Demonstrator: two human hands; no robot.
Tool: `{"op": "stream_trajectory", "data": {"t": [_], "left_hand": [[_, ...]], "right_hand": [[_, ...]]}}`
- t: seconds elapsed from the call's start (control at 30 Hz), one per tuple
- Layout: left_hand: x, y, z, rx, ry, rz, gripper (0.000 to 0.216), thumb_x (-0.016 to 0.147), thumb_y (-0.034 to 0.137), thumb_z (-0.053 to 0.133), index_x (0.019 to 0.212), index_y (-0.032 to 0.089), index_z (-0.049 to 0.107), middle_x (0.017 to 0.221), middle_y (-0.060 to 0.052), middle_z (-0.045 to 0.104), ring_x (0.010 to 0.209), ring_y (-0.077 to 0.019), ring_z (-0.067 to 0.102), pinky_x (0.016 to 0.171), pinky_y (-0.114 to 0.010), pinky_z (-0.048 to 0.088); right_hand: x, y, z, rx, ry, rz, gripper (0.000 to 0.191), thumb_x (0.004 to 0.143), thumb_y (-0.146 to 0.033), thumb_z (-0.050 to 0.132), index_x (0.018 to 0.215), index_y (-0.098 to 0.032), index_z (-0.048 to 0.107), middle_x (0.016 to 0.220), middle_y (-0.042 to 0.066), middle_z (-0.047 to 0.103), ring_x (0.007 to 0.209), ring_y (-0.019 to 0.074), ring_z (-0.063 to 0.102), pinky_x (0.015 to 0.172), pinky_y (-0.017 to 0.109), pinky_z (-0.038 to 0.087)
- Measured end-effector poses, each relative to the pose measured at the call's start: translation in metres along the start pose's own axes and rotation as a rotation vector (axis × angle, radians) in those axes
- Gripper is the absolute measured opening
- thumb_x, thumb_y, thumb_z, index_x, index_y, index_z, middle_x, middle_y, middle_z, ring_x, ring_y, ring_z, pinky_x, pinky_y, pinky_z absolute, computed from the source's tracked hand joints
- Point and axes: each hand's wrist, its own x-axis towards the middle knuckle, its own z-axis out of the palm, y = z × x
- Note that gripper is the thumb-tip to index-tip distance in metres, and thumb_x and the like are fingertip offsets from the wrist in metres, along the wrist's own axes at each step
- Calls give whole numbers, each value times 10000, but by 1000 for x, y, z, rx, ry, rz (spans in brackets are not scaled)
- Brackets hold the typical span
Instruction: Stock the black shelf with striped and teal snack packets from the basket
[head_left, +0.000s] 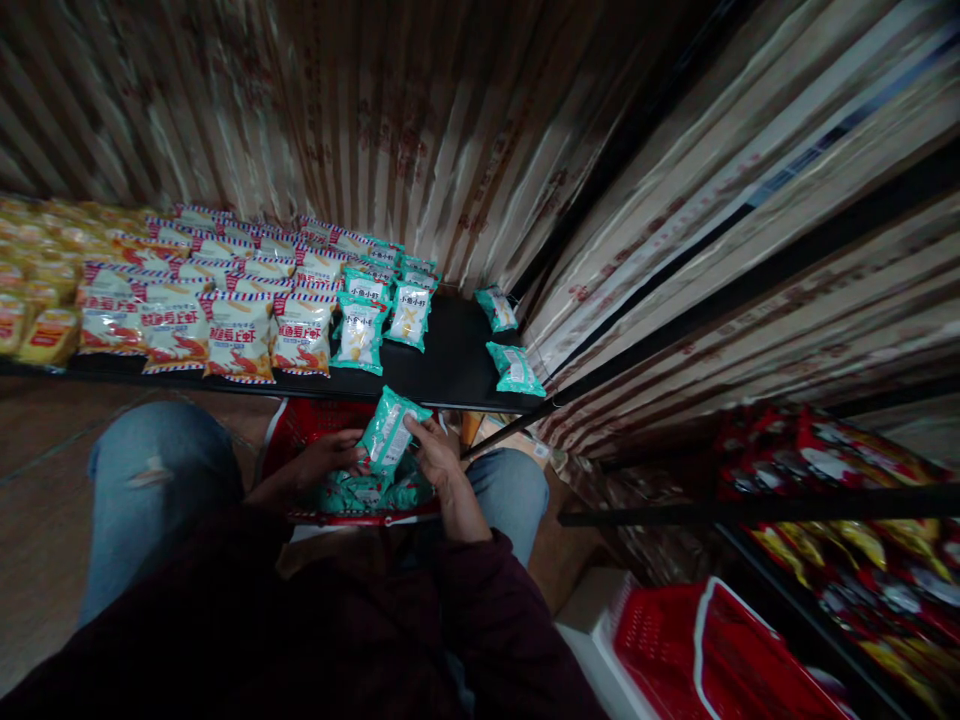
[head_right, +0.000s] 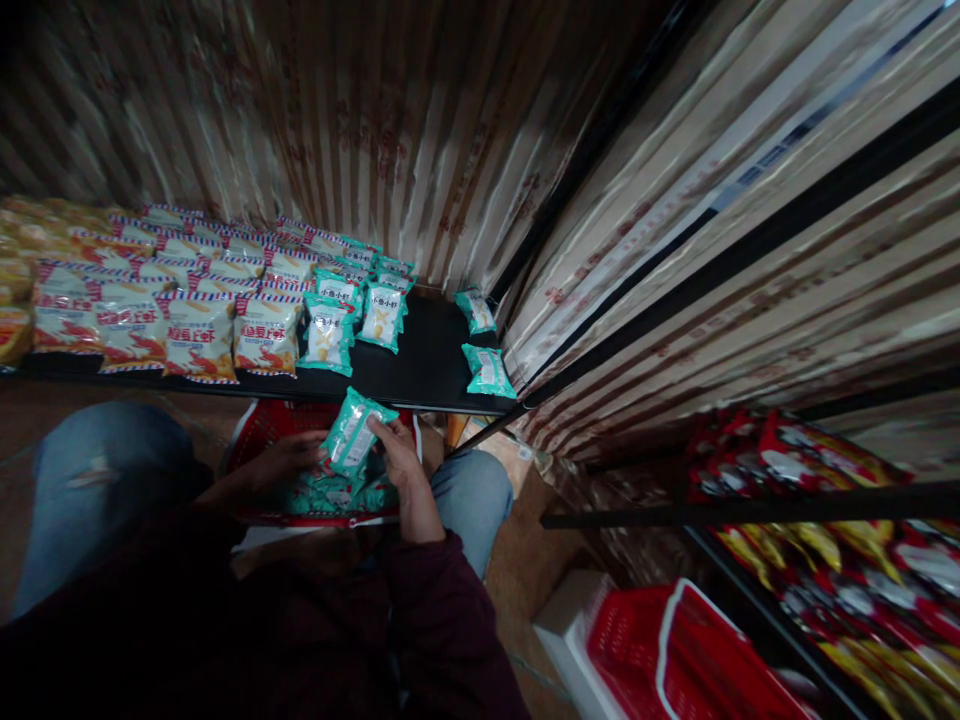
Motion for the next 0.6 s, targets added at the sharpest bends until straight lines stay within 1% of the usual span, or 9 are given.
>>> {"op": "stream_trajectory", "data": {"t": [0.07,0.13,0.23,0.3,0.37,0.47,0.53,0.6], "left_hand": [[2,0,1,8,52,27,646,661,541,714,1161,149,598,847,-70,713,725,-196,641,662,-290,447],[3,1,3,27,139,40,626,673,550,688,1138,138,610,728,-46,699,656,-184,624,614,-276,429],[5,3,5,34,295,50,583,678,574,641,1053,128,635,557,-6,638,527,-156,564,533,-256,382],[7,3,5,28,375,55,521,687,570,616,972,134,637,470,23,581,461,-136,514,498,-243,350],[9,3,6,26,419,50,461,702,551,594,921,146,620,462,24,584,444,-131,504,489,-237,347],[10,3,8,13,433,37,435,690,528,589,913,155,596,546,-19,661,478,-154,560,495,-243,376],[10,3,10,6,433,35,435,673,520,596,910,155,593,570,-35,677,499,-171,587,494,-248,387],[10,5,11,10,453,43,422,666,511,603,896,157,599,538,-23,661,485,-169,581,496,-249,391]], "right_hand": [[0,-2,0,37,15,-14,384,515,-402,858,783,-232,642,735,-41,702,677,129,625,628,245,449],[-1,-4,0,68,33,-25,367,534,-388,848,798,-239,640,755,-45,706,692,127,629,627,239,451],[-4,-7,1,102,50,-25,356,549,-378,836,812,-235,643,777,-38,710,708,127,629,623,233,452],[-5,-8,2,120,69,-19,356,544,-363,839,809,-219,650,772,-25,710,695,127,623,612,229,450],[-6,-8,3,125,94,-24,351,540,-346,844,801,-203,657,755,-15,705,667,119,612,589,217,440],[-5,-8,4,116,116,-42,329,546,-334,837,784,-197,656,731,-23,690,625,102,589,547,197,414],[-5,-8,3,99,113,-66,323,556,-343,828,789,-204,654,723,-34,679,618,96,581,543,193,413],[-6,-9,0,45,86,-85,325,567,-364,819,803,-213,655,718,-43,667,628,93,585,559,190,430]]}}
